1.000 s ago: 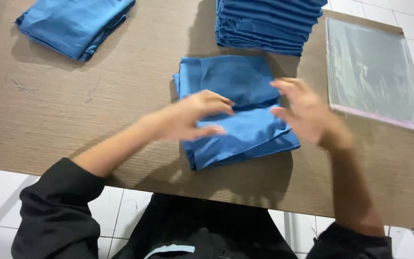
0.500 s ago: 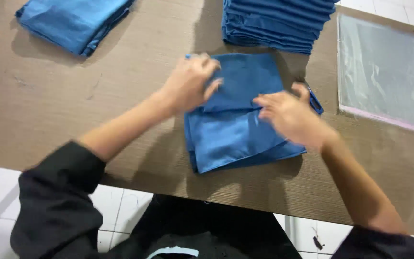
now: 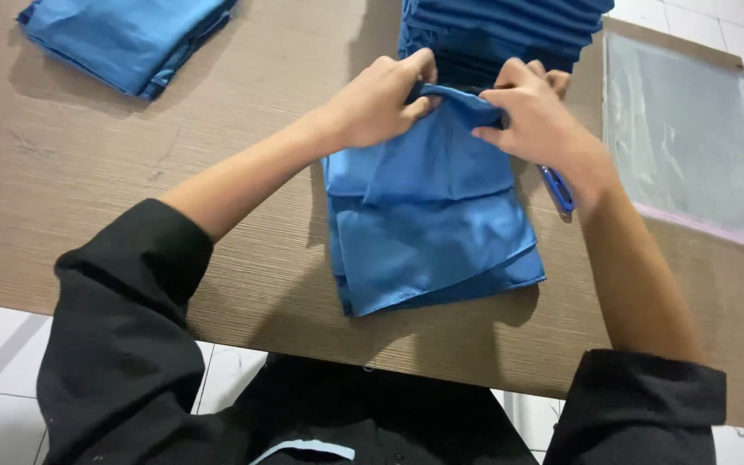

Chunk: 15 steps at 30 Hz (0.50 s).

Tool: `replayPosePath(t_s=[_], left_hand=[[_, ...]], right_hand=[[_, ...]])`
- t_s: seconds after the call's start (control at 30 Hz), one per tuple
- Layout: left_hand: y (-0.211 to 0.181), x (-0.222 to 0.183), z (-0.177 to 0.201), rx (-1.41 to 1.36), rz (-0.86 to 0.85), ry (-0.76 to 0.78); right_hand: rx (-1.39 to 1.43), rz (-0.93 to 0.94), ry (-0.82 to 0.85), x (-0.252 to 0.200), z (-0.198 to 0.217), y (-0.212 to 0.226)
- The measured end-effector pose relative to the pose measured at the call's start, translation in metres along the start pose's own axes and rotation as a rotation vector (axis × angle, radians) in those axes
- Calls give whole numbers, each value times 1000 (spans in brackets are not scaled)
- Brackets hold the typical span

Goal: Trimming loose threads from folded blue fabric items using small snips at a quality control workstation.

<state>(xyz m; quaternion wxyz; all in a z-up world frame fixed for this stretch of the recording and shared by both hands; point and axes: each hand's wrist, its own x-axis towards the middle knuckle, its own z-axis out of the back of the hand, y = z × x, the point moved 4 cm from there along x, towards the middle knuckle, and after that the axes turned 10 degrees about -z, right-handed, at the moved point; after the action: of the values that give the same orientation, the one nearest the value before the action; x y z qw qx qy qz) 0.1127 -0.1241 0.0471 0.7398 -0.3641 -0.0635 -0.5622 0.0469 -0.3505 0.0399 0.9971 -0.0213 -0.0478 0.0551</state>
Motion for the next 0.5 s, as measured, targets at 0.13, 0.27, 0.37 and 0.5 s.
replayPosePath(t_s=[0.13, 0.27, 0.37, 0.5], left_hand=[[-87, -5, 27, -148, -308, -21], [-149, -36, 24, -557, -317, 614], [-138, -50, 12, -491, -379, 536], [-70, -52, 7, -97, -328, 301]], right_hand=[[97, 217, -137, -67, 68, 27], [-23, 320, 159, -145, 59, 23], [220, 178, 90, -170, 81, 42], [364, 228, 63, -163, 85, 66]])
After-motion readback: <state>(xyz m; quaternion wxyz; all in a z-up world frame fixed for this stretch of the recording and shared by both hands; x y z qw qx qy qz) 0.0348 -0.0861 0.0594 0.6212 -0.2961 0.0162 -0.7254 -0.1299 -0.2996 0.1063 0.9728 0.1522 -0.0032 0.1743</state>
